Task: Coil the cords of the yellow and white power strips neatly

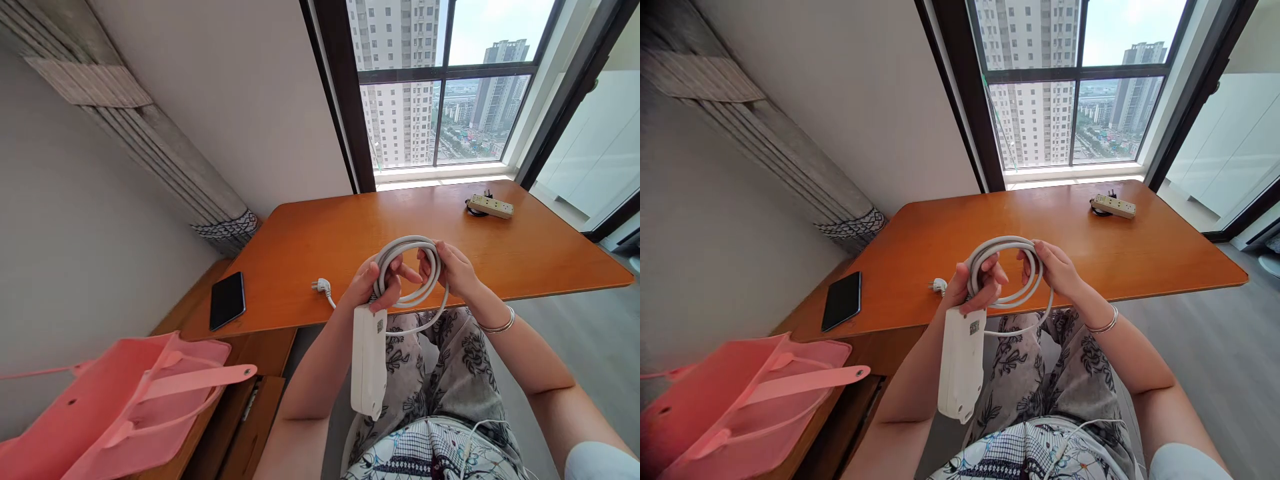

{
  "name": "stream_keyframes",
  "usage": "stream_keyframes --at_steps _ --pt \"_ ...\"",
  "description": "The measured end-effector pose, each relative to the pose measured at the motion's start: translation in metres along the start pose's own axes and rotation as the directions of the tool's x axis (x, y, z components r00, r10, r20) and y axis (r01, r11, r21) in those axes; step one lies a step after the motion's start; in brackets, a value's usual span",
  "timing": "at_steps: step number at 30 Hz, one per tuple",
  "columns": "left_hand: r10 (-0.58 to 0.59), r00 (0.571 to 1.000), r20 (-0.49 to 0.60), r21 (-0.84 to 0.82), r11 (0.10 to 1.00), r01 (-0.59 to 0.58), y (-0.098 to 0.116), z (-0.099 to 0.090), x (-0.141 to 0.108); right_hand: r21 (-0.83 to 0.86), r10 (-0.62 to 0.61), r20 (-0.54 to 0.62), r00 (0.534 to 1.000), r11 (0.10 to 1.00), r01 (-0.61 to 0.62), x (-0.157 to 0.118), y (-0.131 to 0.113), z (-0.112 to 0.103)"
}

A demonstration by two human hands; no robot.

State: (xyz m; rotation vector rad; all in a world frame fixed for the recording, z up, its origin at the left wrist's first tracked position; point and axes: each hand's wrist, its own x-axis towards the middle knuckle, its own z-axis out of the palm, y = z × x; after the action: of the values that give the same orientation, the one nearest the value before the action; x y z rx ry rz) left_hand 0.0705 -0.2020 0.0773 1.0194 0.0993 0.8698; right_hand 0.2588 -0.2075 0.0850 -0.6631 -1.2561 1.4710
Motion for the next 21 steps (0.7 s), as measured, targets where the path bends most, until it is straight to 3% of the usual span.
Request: stream_keyframes --at_steps 4,8,13,21 --pt "0.015 0.999 0.052 -0.073 0.997 -0.011 -0.001 0.007 0.006 0.089 -0.013 -0.118 0.993 0.996 0.024 0.002 0.006 0.009" --pt "-0.017 0.997 0.069 -0.114 0.993 0.025 0.002 0.010 0.012 0.152 0.047 -0.142 0.989 0.988 -0.025 0.002 0.008 0.012" --pt "-0.055 0.998 -0.026 -0.128 0.991 0.051 0.005 0.006 0.012 0.264 0.188 -0.068 0.980 0.950 -0.164 0.001 0.005 0.009" --pt "-0.117 0.975 -0.187 -0.226 0.971 0.074 0.003 -0.002 0.010 0.174 0.082 -0.167 0.983 0.983 -0.053 -0.004 0.007 0.005"
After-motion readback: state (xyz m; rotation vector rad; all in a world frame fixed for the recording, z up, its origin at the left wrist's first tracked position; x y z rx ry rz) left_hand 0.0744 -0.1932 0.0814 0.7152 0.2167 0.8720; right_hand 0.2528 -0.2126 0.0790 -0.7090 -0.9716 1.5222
